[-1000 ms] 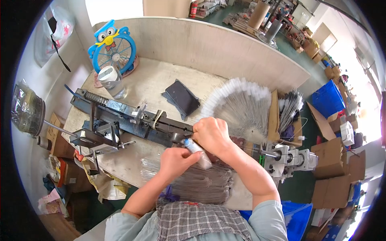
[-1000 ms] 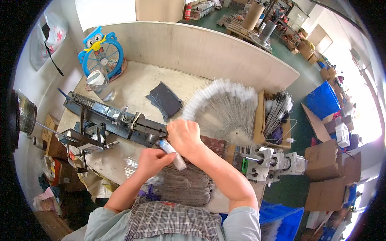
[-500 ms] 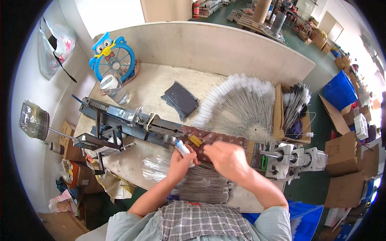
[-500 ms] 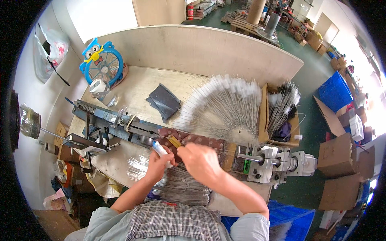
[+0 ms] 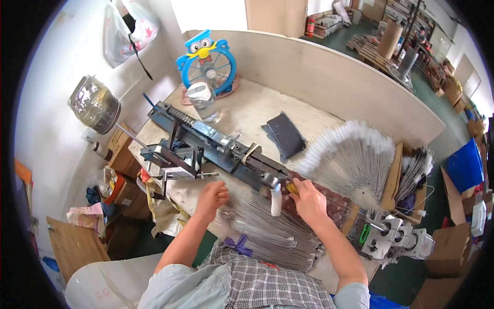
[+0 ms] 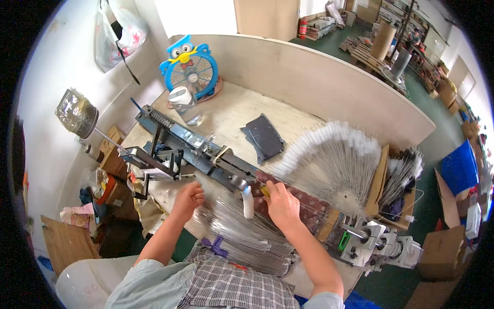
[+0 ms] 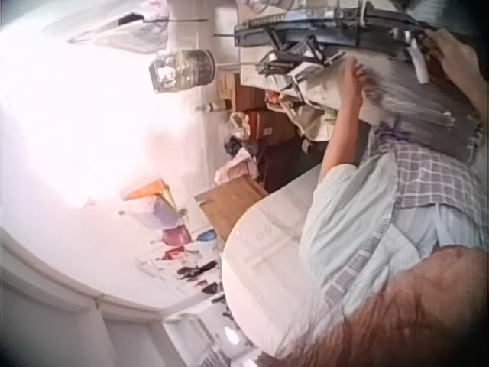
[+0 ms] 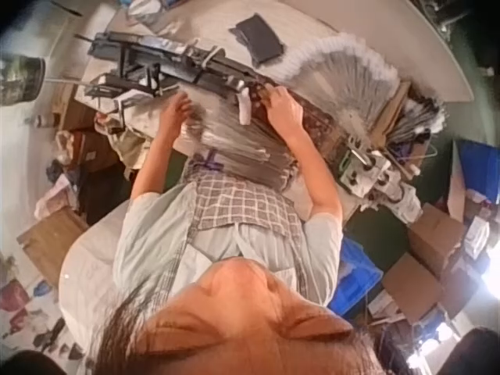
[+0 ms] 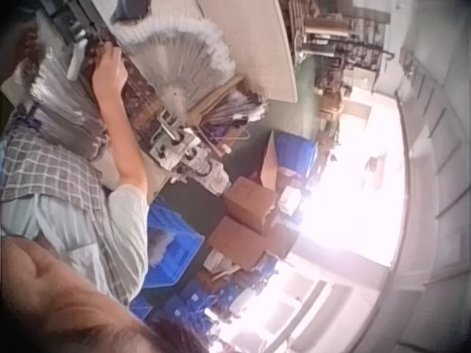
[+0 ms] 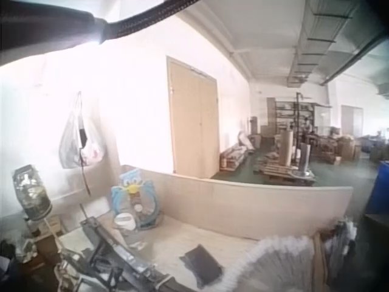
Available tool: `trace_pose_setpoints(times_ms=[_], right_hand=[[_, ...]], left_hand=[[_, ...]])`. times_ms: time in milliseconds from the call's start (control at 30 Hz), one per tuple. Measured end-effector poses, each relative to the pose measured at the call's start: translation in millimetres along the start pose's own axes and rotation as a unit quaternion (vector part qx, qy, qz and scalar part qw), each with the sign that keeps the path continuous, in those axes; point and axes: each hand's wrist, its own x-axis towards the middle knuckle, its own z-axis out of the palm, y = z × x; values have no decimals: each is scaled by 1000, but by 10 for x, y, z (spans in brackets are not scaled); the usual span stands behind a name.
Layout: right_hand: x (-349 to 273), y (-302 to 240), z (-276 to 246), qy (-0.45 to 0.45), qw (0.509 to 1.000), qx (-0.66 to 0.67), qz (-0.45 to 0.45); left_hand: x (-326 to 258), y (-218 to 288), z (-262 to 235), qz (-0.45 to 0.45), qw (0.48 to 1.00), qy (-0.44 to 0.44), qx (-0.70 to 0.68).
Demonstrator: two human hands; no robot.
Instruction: Assembling industrial brushes by attaching metal clips to bundles of bristles using a press machine.
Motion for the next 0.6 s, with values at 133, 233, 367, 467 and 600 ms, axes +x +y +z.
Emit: trace_pose_setpoints(times_ms=[133, 233, 367, 467, 600], right_hand=[[67, -18, -38, -70, 997, -11, 41], [23, -42, -82, -92, 995, -12, 33], [-101, -141, -293, -128, 992, -23, 11], [-214, -163, -483, -105, 994, 0, -9], [-213, -205, -851, -58, 997, 44, -3]], left_hand=[[-191, 299, -16, -23, 987, 159, -21], [-155, 393, -59, -48, 984, 172, -24], [-100, 348, -145, -12, 986, 152, -66], [-57, 287, -123, 8, 980, 175, -94], [-71, 140, 130, 97, 968, 218, -80]])
